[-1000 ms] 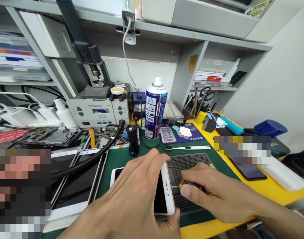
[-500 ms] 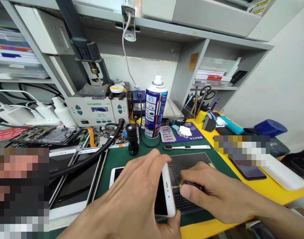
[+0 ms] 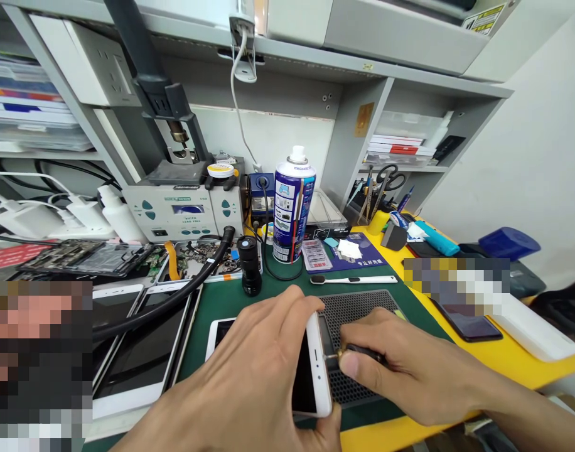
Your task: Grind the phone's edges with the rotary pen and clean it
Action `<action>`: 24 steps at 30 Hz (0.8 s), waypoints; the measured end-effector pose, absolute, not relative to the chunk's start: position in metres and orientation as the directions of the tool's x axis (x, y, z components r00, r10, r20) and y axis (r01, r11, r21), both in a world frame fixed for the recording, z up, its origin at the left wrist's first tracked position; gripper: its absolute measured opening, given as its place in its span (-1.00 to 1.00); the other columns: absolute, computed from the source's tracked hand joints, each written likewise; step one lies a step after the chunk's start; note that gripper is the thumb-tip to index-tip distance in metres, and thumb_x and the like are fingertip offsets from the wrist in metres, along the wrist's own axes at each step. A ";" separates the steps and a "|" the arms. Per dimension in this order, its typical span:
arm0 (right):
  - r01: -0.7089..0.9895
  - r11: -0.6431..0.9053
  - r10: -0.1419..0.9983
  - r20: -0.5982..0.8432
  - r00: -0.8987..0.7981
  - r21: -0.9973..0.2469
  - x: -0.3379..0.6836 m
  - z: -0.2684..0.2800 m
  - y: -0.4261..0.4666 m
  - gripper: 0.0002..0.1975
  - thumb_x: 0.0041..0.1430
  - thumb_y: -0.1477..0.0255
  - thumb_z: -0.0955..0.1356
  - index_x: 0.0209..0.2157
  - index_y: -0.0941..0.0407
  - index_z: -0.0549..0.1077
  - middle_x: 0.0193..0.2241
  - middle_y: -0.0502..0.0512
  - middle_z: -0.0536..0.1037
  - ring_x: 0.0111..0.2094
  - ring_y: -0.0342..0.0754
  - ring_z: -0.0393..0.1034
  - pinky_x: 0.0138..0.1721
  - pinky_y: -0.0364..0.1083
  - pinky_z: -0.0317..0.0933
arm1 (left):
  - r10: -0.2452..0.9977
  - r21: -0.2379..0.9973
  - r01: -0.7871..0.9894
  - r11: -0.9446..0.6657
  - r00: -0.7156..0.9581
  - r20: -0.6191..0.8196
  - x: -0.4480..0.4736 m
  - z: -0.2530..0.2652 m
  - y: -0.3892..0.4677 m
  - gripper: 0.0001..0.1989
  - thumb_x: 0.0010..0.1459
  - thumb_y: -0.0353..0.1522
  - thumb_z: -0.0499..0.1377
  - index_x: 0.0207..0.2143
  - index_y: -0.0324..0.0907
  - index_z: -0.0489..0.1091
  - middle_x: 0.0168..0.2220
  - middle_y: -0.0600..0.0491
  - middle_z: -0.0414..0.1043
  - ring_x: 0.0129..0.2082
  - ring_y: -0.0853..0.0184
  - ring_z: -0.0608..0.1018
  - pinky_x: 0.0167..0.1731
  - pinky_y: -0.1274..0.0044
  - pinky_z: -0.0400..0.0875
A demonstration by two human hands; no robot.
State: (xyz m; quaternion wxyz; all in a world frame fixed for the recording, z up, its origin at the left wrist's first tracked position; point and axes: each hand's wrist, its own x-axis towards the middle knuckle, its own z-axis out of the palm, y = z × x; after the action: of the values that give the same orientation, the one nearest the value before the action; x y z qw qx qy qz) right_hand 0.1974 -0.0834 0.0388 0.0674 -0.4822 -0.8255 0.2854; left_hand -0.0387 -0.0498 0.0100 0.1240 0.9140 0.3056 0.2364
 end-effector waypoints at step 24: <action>0.694 0.416 0.827 -0.074 -0.558 -0.587 0.201 0.032 -0.083 -0.60 0.44 0.17 0.17 -0.45 0.08 0.16 -0.55 -0.12 0.22 -0.50 -0.16 0.11 -0.33 -0.11 0.03 | 0.625 0.371 0.513 -0.774 0.712 0.320 -0.044 0.009 -0.052 -0.11 -0.07 -0.24 0.25 0.27 -0.02 -0.11 0.21 -0.17 0.31 0.24 -0.11 0.40 0.07 0.08 0.52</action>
State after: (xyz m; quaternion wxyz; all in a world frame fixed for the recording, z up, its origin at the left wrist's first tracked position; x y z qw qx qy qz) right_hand 0.2014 -0.0828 0.0323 0.1141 -0.4561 -0.8336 0.2899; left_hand -0.0441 -0.0523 0.0087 0.1283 0.9163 0.3105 0.2181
